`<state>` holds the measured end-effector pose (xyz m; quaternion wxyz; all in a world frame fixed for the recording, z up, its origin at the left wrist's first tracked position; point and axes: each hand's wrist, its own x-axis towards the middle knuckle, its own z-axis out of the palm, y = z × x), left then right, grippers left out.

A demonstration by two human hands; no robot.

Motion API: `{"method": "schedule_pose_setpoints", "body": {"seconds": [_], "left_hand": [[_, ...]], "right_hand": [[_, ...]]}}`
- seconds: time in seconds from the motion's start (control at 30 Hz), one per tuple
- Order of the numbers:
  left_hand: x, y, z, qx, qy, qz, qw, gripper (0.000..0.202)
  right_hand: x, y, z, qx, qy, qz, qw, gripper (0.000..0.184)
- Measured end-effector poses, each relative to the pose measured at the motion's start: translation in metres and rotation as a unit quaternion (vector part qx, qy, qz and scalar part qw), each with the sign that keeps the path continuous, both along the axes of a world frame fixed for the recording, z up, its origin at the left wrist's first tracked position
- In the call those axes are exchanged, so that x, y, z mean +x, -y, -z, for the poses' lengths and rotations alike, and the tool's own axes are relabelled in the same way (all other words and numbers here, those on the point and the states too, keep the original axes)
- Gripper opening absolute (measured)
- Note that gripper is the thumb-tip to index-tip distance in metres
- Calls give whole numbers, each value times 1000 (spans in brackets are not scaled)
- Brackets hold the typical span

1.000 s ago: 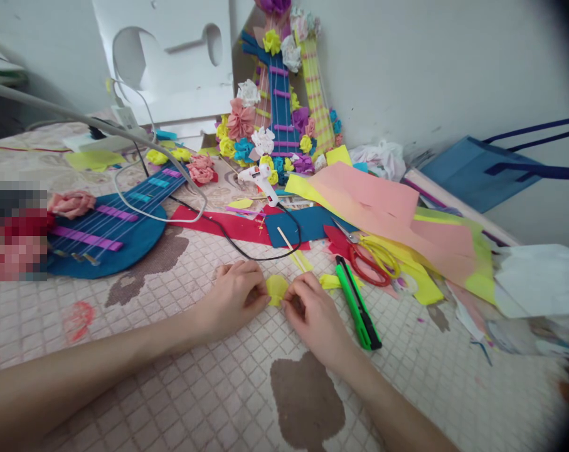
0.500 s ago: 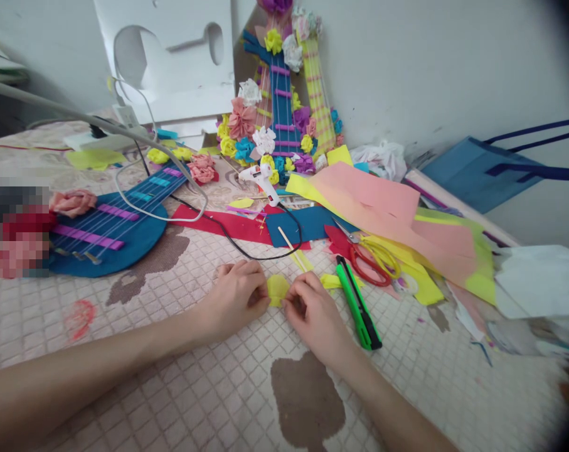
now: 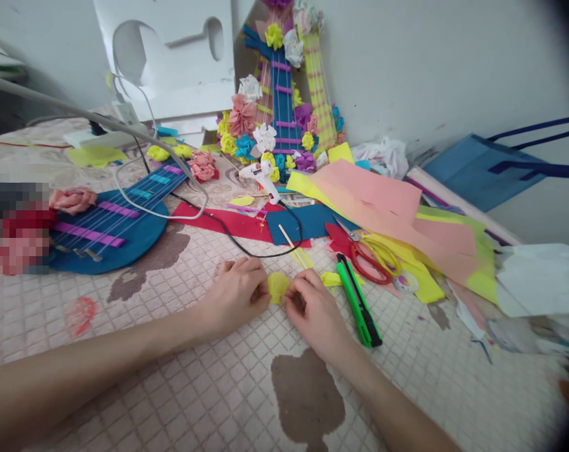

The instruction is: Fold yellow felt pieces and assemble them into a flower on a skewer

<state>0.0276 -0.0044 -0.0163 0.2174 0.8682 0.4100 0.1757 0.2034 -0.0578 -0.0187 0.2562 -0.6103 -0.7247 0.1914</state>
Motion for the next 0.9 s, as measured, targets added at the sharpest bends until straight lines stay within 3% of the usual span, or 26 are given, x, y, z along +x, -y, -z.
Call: {"method": "schedule_pose_setpoints", "body": {"seconds": [0.1, 0.4, 0.67, 0.9], "left_hand": [[0, 2, 0, -8, 12, -10, 1000, 4], [-2, -1, -3, -57, 33, 11, 998, 25], [-1, -1, -4, -39, 14, 8, 999, 5], [-3, -2, -3, -64, 51, -2, 997, 15]], "right_hand": [[0, 0, -1, -4, -4, 6, 1000, 14], [3, -1, 0, 0, -20, -14, 1000, 14], [2, 0, 0, -5, -2, -11, 1000, 13], [12, -1, -3, -26, -66, -7, 997, 21]]}}
